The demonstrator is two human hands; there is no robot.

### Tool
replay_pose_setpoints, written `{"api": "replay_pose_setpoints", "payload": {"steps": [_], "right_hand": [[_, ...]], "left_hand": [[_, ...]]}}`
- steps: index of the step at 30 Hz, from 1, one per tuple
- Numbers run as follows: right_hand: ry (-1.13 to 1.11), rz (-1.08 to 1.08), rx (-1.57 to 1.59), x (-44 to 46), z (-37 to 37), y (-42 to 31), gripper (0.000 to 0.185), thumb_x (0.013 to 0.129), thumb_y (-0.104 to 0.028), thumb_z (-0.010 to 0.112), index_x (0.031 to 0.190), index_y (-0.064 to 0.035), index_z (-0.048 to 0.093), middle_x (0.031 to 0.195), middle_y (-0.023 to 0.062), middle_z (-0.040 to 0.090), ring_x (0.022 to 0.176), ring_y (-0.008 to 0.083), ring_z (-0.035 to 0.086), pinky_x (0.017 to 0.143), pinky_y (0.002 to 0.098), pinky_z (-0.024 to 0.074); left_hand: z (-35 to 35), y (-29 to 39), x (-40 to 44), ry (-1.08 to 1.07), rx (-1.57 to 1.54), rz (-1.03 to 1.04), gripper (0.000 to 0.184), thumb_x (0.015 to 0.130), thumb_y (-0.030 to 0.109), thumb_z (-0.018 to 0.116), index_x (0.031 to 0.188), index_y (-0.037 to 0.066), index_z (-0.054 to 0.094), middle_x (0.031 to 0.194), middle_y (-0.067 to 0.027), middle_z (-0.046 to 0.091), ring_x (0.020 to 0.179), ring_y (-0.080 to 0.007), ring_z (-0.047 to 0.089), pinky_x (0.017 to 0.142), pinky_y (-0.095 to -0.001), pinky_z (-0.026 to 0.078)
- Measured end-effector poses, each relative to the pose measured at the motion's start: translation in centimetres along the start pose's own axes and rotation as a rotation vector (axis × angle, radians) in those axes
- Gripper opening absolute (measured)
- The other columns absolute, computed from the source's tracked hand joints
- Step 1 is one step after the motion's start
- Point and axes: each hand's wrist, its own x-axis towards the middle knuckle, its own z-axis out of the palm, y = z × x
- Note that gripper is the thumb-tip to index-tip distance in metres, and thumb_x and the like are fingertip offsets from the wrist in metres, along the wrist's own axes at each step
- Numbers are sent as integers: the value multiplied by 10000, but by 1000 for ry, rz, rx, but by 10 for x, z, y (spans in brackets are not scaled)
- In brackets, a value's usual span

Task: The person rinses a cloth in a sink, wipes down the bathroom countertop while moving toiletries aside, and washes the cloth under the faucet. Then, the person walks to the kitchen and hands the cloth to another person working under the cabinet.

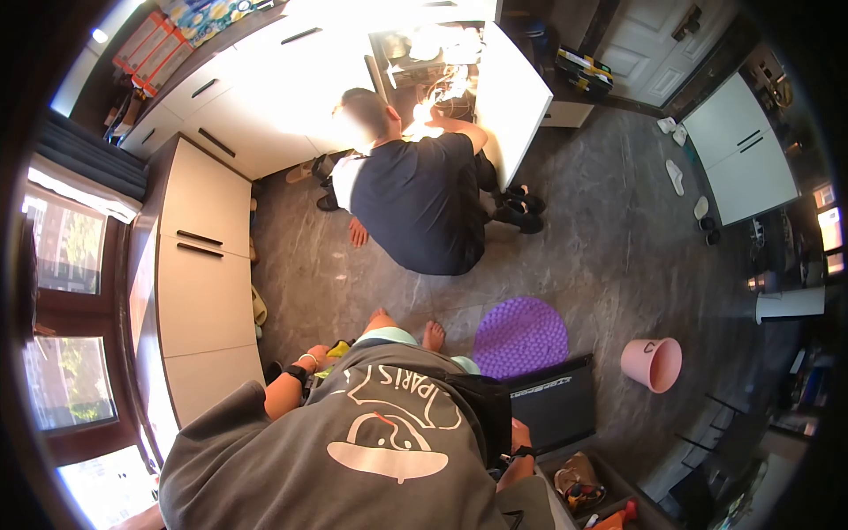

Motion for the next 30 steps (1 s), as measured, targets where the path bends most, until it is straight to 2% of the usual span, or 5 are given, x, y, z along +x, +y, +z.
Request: {"api": "replay_pose_setpoints", "payload": {"steps": [5,8,15,17,30], "right_hand": [[-2,-295,-257,11,-5,16,268,772,-132,548,979,38,552,835,47,584,714,108,535,608,234,430],[56,13,8,-7,2,-10,265,770,-121,547,983,37,550,841,48,587,725,110,538,617,229,430],[-7,4,157,10,-10,3,280,769,-125,553,993,42,544,871,48,583,743,112,539,629,229,428],[40,-111,-249,11,-11,-6,301,769,-140,560,1002,48,538,893,55,582,759,118,541,645,230,423],[-17,-156,-241,5,-14,-40,301,792,-180,529,1002,36,547,880,58,586,757,113,535,644,229,422]], "left_hand": [[-2,5,1,-18,8,-16,485,630,436,575,910,40,587,927,-172,574,898,-308,534,759,-342,414],[-1,4,4,-6,-10,3,505,616,435,578,903,20,585,941,-186,565,906,-324,525,763,-351,420],[-5,11,6,-31,-24,-44,519,600,435,591,910,19,585,946,-182,566,911,-319,526,762,-353,422],[-2,12,7,-19,-51,-44,510,599,423,595,910,20,585,948,-179,566,911,-319,526,763,-351,423],[-10,24,-7,-21,-120,-103,483,607,388,585,923,22,584,954,-177,566,913,-318,526,760,-350,423]]}}
